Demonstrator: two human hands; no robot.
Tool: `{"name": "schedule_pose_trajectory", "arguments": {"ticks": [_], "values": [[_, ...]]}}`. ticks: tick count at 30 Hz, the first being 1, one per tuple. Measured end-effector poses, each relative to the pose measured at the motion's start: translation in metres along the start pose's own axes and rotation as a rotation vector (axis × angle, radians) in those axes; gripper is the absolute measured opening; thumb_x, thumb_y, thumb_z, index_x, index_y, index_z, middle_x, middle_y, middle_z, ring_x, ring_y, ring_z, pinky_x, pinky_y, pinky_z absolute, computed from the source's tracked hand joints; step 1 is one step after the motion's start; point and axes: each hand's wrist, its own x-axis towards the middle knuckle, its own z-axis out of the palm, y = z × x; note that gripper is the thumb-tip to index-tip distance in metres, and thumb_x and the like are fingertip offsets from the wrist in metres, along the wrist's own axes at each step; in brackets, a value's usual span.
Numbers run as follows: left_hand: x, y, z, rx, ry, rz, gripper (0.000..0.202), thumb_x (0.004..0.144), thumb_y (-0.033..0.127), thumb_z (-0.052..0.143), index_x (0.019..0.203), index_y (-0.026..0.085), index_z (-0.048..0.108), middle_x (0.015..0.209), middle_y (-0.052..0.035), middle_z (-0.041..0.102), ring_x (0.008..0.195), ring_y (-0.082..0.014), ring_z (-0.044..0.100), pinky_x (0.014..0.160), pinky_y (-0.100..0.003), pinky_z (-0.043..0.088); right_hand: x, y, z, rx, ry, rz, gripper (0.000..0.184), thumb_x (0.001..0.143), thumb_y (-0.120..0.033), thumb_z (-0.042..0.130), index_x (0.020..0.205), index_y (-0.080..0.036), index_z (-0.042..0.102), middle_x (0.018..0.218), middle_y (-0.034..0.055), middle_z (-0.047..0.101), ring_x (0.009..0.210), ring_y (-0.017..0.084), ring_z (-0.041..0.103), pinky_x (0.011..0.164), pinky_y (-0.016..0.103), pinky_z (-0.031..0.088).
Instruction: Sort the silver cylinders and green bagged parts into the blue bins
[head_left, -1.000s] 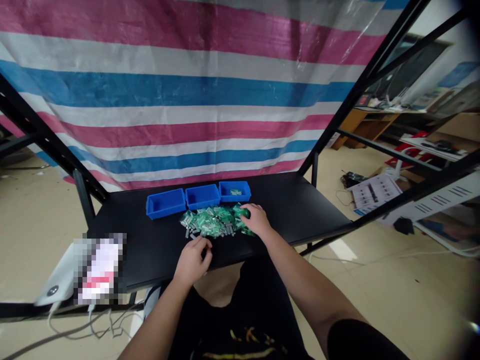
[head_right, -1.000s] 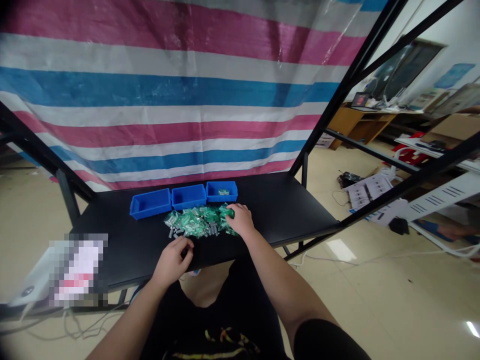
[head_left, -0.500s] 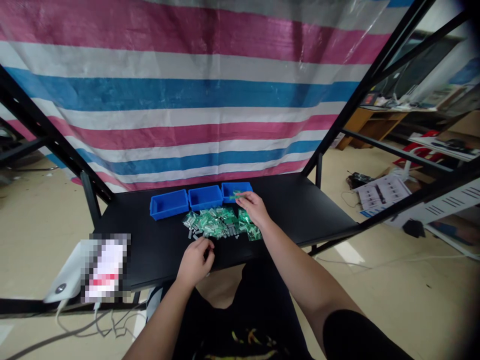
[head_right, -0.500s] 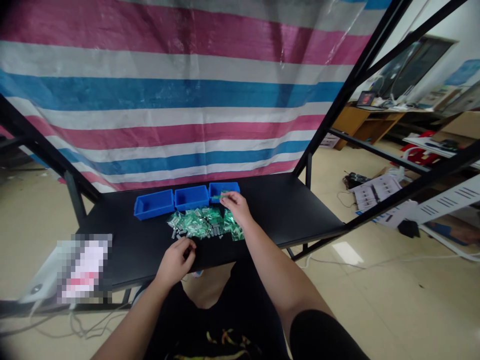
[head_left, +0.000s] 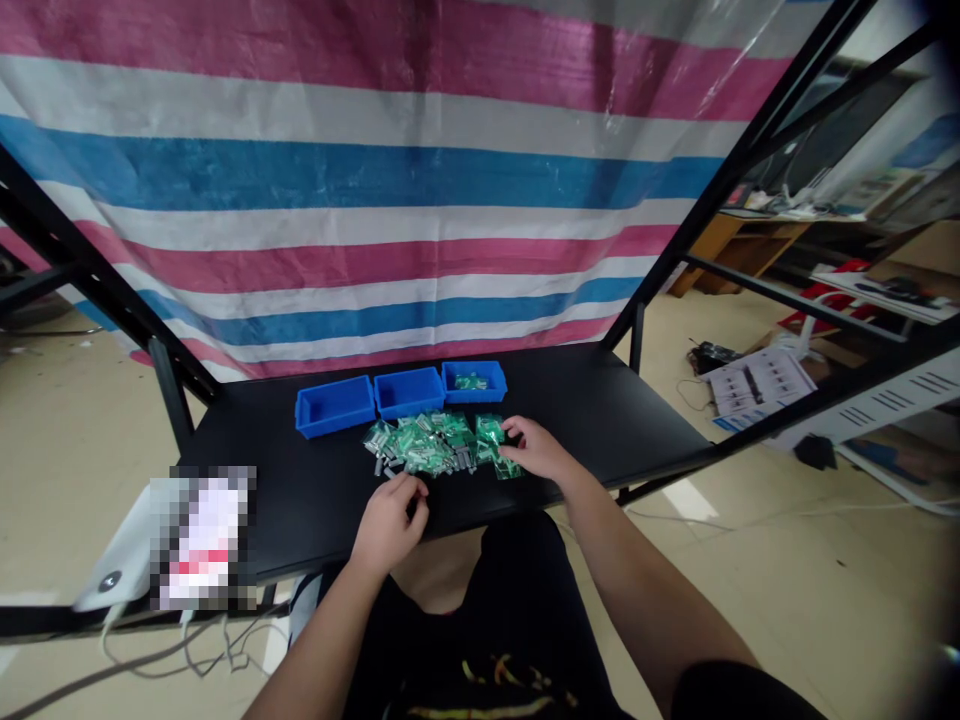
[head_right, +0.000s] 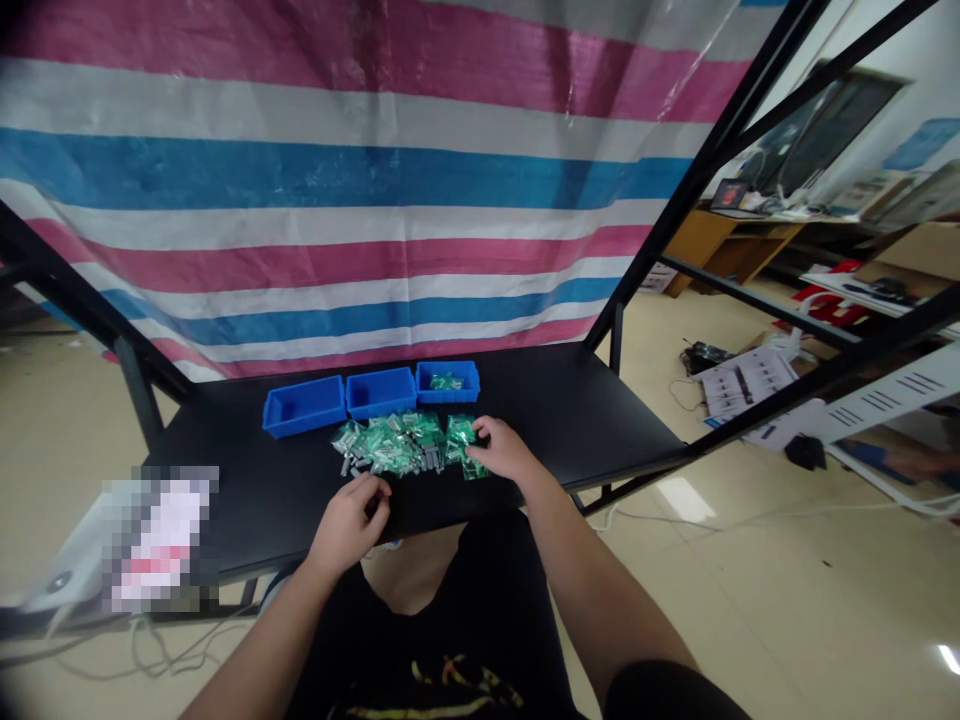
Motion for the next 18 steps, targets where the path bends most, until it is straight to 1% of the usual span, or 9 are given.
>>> {"name": "schedule_pose_trajectory", "arguments": {"ticks": [2, 4, 5, 7, 9, 10, 13, 16, 18], "values": [[0.000, 0.000, 0.000, -0.003, 0.001, 0.008, 0.012, 0.091, 0.018, 0.049, 0.091, 0.023, 0.060, 0.086, -0.0036, 0.061, 0.082, -0.0197, 0.061, 0.074, -0.032, 0.047, -0.013, 0.004, -0.004, -0.065, -0.071, -0.035, 0.046, 0.070, -0.028, 0.079, 0.115, -0.024, 0.067, 0.109, 0.0055, 0.066, 0.073, 0.014, 0.062, 0.071, 0.027, 0.049], [0.000, 0.000, 0.000, -0.002, 0.003, 0.009, 0.012, 0.091, 0.018, 0.049, 0.092, 0.023, 0.060, 0.085, -0.0032, 0.061, 0.080, -0.0194, 0.060, 0.074, -0.031, 0.046, -0.020, 0.008, -0.005, -0.096, -0.073, -0.050, 0.052, 0.070, -0.023, 0.078, 0.120, -0.023, 0.065, 0.109, 0.0059, 0.066, 0.076, 0.014, 0.063, 0.072, 0.027, 0.048], [0.000, 0.000, 0.000, 0.000, 0.003, 0.007, 0.013, 0.091, 0.018, 0.049, 0.092, 0.023, 0.060, 0.084, -0.0029, 0.061, 0.080, -0.0192, 0.060, 0.074, -0.031, 0.046, -0.021, 0.009, -0.006, -0.097, -0.063, -0.046, 0.051, 0.071, -0.022, 0.077, 0.120, -0.022, 0.065, 0.106, 0.0052, 0.067, 0.076, 0.015, 0.063, 0.072, 0.027, 0.048], [0.000, -0.001, 0.001, 0.002, 0.005, 0.002, 0.012, 0.091, 0.018, 0.049, 0.092, 0.023, 0.060, 0.084, -0.0025, 0.060, 0.079, -0.0187, 0.059, 0.075, -0.031, 0.046, -0.019, 0.009, -0.005, -0.051, -0.050, -0.035, 0.040, 0.074, -0.024, 0.076, 0.113, -0.022, 0.068, 0.097, 0.0034, 0.068, 0.074, 0.015, 0.063, 0.070, 0.027, 0.048], [0.000, -0.001, 0.001, 0.000, 0.003, 0.003, 0.012, 0.091, 0.018, 0.049, 0.091, 0.023, 0.060, 0.084, -0.0024, 0.060, 0.079, -0.0186, 0.059, 0.075, -0.031, 0.046, -0.014, 0.003, -0.003, 0.090, -0.048, -0.012, 0.026, 0.078, -0.030, 0.072, 0.102, -0.020, 0.070, 0.087, 0.0023, 0.068, 0.069, 0.015, 0.063, 0.066, 0.027, 0.049], [0.000, -0.001, 0.001, -0.002, 0.002, 0.005, 0.012, 0.091, 0.018, 0.049, 0.091, 0.023, 0.060, 0.084, -0.0025, 0.060, 0.079, -0.0186, 0.058, 0.075, -0.031, 0.046, -0.012, -0.001, -0.001, 0.199, -0.050, 0.010, 0.024, 0.080, -0.034, 0.070, 0.099, -0.020, 0.069, 0.084, 0.0019, 0.068, 0.066, 0.015, 0.062, 0.063, 0.027, 0.049], [0.000, -0.001, 0.001, -0.002, 0.000, 0.006, 0.011, 0.091, 0.018, 0.050, 0.091, 0.023, 0.060, 0.084, -0.0029, 0.060, 0.079, -0.0190, 0.058, 0.075, -0.031, 0.045, -0.003, -0.022, 0.008, 0.545, -0.106, 0.074, 0.029, 0.079, -0.041, 0.072, 0.097, -0.019, 0.066, 0.075, -0.0002, 0.065, 0.060, 0.015, 0.062, 0.055, 0.027, 0.051], [0.000, -0.001, 0.001, -0.001, 0.009, 0.000, 0.012, 0.090, 0.017, 0.050, 0.091, 0.023, 0.060, 0.085, -0.0032, 0.060, 0.082, -0.0197, 0.059, 0.076, -0.031, 0.046, 0.013, -0.043, 0.017, 0.678, -0.206, 0.079, 0.033, 0.074, -0.042, 0.079, 0.092, -0.019, 0.064, 0.060, -0.0048, 0.059, 0.050, 0.013, 0.057, 0.050, 0.026, 0.051], [0.000, -0.001, 0.001, 0.001, 0.011, -0.003, 0.012, 0.090, 0.017, 0.049, 0.091, 0.023, 0.060, 0.085, -0.0031, 0.060, 0.082, -0.0197, 0.059, 0.076, -0.032, 0.046, 0.028, -0.053, 0.020, 0.774, -0.194, 0.086, 0.036, 0.072, -0.043, 0.081, 0.091, -0.020, 0.063, 0.056, -0.0064, 0.056, 0.047, 0.012, 0.056, 0.050, 0.026, 0.052]]}}
